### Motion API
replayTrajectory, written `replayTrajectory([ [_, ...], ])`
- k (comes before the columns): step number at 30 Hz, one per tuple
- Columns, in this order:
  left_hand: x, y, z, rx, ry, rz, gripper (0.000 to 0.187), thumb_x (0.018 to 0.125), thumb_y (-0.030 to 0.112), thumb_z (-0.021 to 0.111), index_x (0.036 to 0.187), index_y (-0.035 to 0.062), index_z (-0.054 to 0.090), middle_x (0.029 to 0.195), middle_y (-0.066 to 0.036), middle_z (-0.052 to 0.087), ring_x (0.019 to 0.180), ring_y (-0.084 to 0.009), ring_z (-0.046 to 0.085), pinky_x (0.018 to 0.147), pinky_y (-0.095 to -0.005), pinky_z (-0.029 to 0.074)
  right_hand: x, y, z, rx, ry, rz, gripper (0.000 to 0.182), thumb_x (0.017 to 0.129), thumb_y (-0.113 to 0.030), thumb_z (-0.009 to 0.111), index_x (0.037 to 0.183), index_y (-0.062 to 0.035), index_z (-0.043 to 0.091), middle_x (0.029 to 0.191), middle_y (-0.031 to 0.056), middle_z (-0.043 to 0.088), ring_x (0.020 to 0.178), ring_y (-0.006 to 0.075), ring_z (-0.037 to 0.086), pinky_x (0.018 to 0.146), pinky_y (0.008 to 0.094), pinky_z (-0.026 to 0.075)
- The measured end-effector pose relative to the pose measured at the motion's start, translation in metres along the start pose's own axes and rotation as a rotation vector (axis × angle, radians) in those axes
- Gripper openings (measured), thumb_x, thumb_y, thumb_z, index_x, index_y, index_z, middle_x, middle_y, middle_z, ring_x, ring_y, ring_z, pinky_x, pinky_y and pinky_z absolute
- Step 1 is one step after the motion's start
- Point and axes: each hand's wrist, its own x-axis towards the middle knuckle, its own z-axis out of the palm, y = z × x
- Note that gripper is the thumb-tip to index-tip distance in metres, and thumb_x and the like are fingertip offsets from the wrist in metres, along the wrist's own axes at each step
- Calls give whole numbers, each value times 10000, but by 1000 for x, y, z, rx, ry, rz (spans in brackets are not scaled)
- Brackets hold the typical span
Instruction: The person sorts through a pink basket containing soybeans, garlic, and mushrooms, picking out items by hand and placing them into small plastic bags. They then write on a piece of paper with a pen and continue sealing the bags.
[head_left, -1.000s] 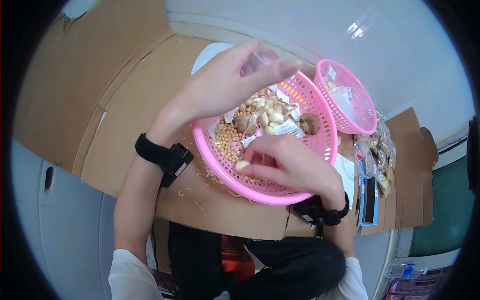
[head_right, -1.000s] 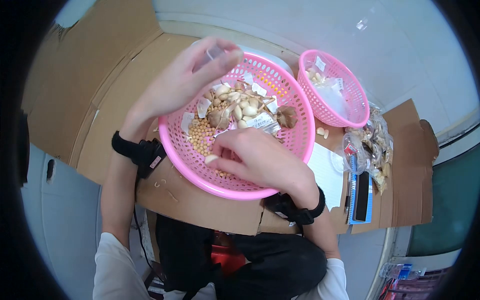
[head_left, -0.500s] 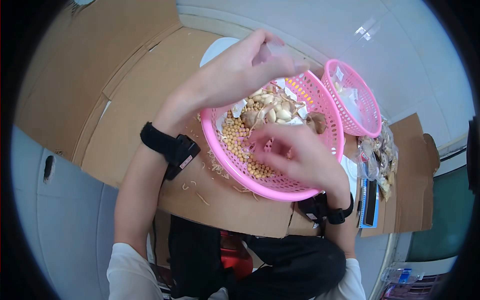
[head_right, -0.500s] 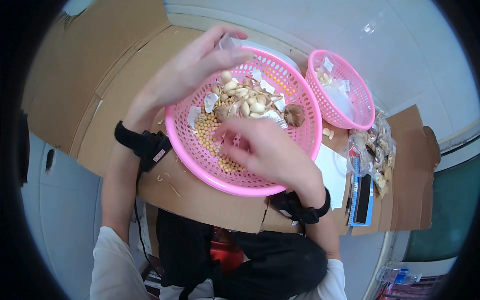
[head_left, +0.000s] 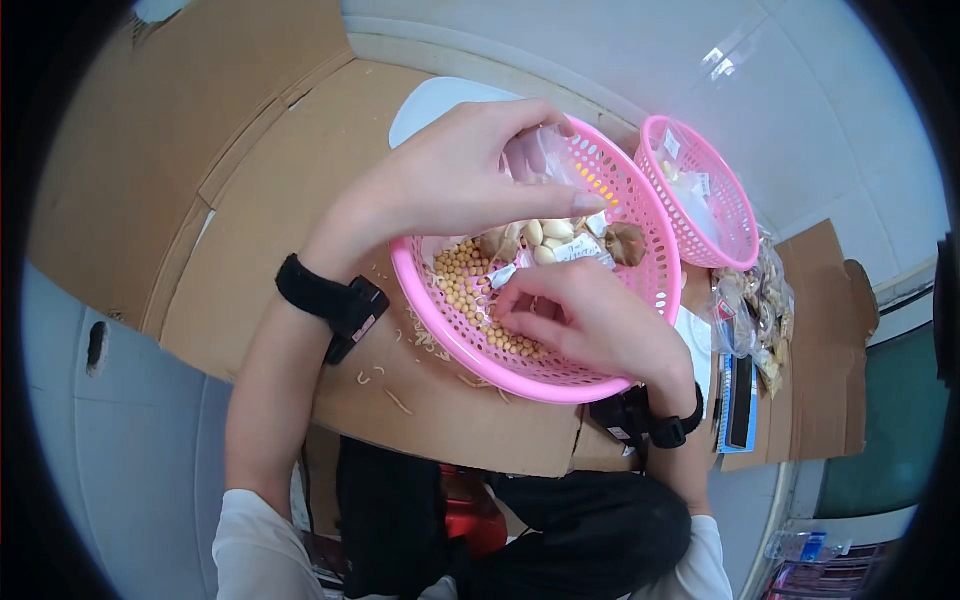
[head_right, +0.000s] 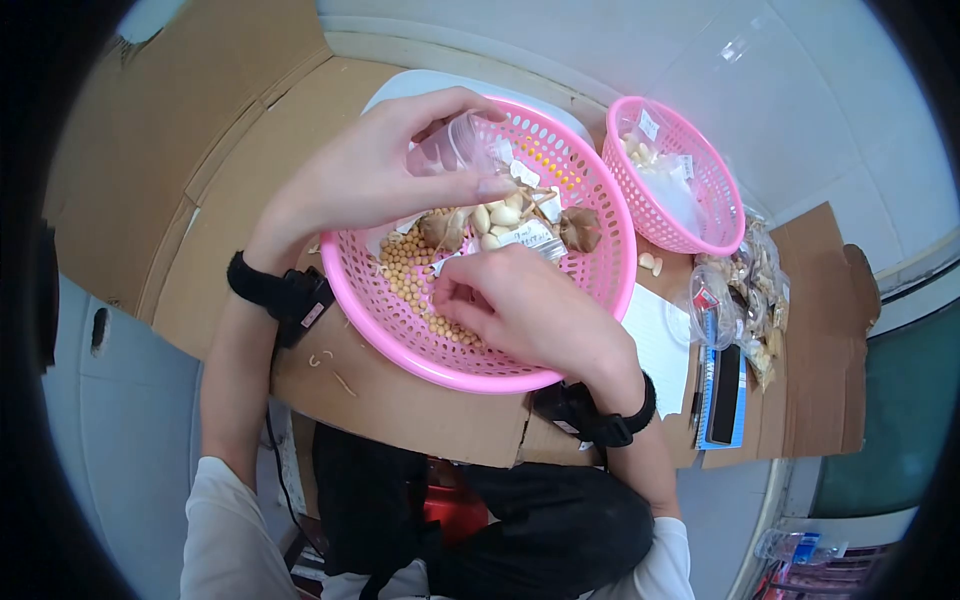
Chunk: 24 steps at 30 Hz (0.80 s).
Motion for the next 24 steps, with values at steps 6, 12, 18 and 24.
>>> replayTrajectory([
  [6, -2, -8, 9, 122, 125, -40, 717, 917, 413, 850, 1414, -27, 579, 1138, -127, 691, 1055, -172, 661, 929, -325, 539, 1, 3, 0, 91, 248, 0, 111, 934, -59, 674, 1008, 14, 710, 882, 206, 751, 853, 377, 743, 797, 463, 577],
  [12, 2, -2, 4, 33, -9, -102, 651, 943, 402, 832, 1382, -14, 591, 1144, -108, 706, 1033, -167, 688, 933, -301, 540, 1, 14, 1, 145, 663, 97, 108, 981, -61, 650, 1062, 9, 634, 900, 174, 717, 777, 352, 714, 728, 442, 554],
  [18, 3, 9, 5, -140, -79, -74, 658, 900, 307, 860, 1412, -8, 595, 1226, -88, 703, 1165, -174, 668, 1042, -342, 518, 0, 6, -6, 342, 966, 35, 144, 1064, -73, 645, 1198, -20, 651, 888, -33, 646, 584, -4, 496, 487, 185, 337],
  [24, 0, 5, 1, -115, -140, -52, 726, 729, 259, 968, 1337, -16, 681, 1234, -115, 746, 1138, -225, 708, 1069, -394, 520, 3, 17, 1, 450, 806, -226, 103, 1024, -16, 648, 1115, -6, 695, 874, -6, 689, 653, 18, 600, 526, 179, 395],
])
